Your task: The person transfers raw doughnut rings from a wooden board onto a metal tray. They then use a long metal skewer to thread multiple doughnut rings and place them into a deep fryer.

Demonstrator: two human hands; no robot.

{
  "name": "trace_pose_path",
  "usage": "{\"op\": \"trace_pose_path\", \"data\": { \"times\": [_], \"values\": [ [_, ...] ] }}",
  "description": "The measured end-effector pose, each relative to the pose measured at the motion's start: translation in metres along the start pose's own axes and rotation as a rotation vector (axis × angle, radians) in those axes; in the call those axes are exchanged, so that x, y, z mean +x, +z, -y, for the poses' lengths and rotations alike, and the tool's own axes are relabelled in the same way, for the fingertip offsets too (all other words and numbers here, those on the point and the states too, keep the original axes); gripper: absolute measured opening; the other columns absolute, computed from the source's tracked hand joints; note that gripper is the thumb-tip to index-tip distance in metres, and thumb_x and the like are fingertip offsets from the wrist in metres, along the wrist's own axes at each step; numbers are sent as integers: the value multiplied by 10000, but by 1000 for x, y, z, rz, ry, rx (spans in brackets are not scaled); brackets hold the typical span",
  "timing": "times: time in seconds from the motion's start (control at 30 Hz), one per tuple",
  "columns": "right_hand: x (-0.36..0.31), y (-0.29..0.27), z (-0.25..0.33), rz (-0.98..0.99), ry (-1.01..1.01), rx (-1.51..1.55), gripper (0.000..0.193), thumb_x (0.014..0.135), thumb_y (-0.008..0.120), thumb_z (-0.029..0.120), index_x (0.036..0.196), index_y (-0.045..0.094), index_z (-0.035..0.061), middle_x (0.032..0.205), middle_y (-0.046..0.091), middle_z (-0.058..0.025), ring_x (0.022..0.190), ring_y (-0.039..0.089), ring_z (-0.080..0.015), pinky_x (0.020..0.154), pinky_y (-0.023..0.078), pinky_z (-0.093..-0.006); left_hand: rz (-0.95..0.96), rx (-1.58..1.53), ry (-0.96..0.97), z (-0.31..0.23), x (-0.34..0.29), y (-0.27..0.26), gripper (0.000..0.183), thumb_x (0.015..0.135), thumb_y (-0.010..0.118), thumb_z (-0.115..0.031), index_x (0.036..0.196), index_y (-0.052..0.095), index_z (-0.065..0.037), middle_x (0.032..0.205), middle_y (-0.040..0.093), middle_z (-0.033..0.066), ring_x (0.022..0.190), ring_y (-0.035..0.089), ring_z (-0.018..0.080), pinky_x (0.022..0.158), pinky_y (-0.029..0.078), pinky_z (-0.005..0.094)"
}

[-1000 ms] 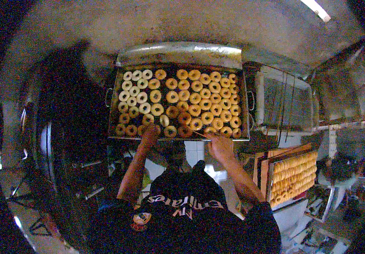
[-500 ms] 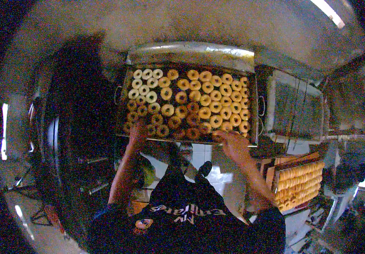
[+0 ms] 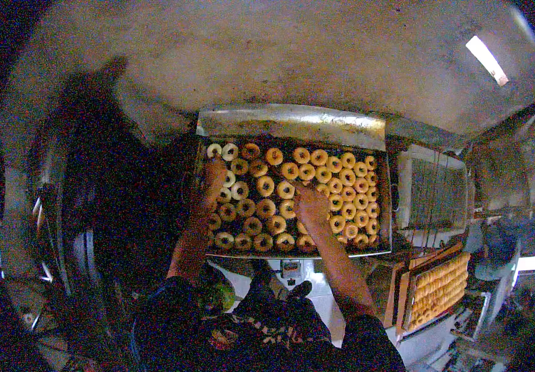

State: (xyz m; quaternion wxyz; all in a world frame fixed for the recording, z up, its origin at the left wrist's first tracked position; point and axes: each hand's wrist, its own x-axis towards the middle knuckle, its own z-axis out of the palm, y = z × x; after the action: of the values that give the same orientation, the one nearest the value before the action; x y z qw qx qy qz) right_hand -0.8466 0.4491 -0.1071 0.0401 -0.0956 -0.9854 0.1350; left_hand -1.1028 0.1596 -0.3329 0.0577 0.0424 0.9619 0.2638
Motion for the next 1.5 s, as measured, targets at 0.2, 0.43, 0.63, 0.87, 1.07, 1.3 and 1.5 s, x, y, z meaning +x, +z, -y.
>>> {"op": "trace_pose_path", "data": {
  "times": [0.2, 0.43, 0.63, 0.87, 1.07, 1.3, 1.5],
  "values": [
    [18, 38, 0, 102, 67, -112, 388, 911, 632, 219, 1279, 715, 314, 874, 756, -135, 801, 744, -333, 687, 580, -486, 149, -126, -119, -47, -31, -50, 322, 1031, 555, -174, 1256, 641, 40, 1000, 684, 204, 879, 697, 335, 728, 552, 466],
    [52, 69, 34, 114, -28, -2, 416, 875, 681, 200, 1282, 701, 282, 961, 753, -149, 823, 732, -361, 699, 586, -503, 80, -137, -167, -29, -99, -70, 366, 1029, 511, -166, 1302, 615, 54, 1147, 678, 273, 1065, 678, 444, 902, 562, 515],
    [-26, -3, 3, 76, 77, 60, 404, 879, 679, 220, 1280, 695, 267, 947, 750, -137, 838, 732, -354, 697, 588, -498, -397, -105, 331, -59, -151, -58, 340, 1008, 570, -178, 1230, 630, 72, 1114, 670, 281, 1016, 690, 408, 832, 565, 497],
    [-108, -2, -48, 76, 112, -93, 353, 872, 682, 199, 1216, 733, 257, 906, 754, -115, 778, 727, -332, 658, 582, -484, 336, -114, 21, -138, -128, -63, 362, 1035, 539, -133, 1287, 585, 123, 946, 694, 231, 865, 695, 334, 756, 572, 436],
    [-122, -23, -48, 257, 50, -68, 339, 884, 679, 227, 1213, 742, 273, 896, 759, -125, 819, 741, -351, 727, 598, -486, 113, 59, 76, -49, -167, -20, 400, 1019, 568, -122, 1339, 567, 120, 1054, 671, 279, 953, 680, 385, 782, 571, 477],
    [-153, -65, -57, 268, 136, -40, 369, 873, 693, 211, 1226, 732, 310, 927, 756, -143, 862, 730, -362, 766, 583, -526, 169, -113, -64, -76, -222, -29, 295, 1021, 540, -152, 1174, 619, 88, 1074, 680, 294, 1009, 690, 414, 839, 573, 519],
    [-167, -50, -72, 320, 47, -83, 350, 886, 673, 198, 1220, 739, 275, 969, 758, -158, 865, 731, -363, 773, 578, -514, 146, 199, -50, -70, -255, 26, 253, 990, 588, -182, 1119, 658, 24, 1000, 703, 252, 912, 718, 409, 797, 587, 510]
  ]
}}
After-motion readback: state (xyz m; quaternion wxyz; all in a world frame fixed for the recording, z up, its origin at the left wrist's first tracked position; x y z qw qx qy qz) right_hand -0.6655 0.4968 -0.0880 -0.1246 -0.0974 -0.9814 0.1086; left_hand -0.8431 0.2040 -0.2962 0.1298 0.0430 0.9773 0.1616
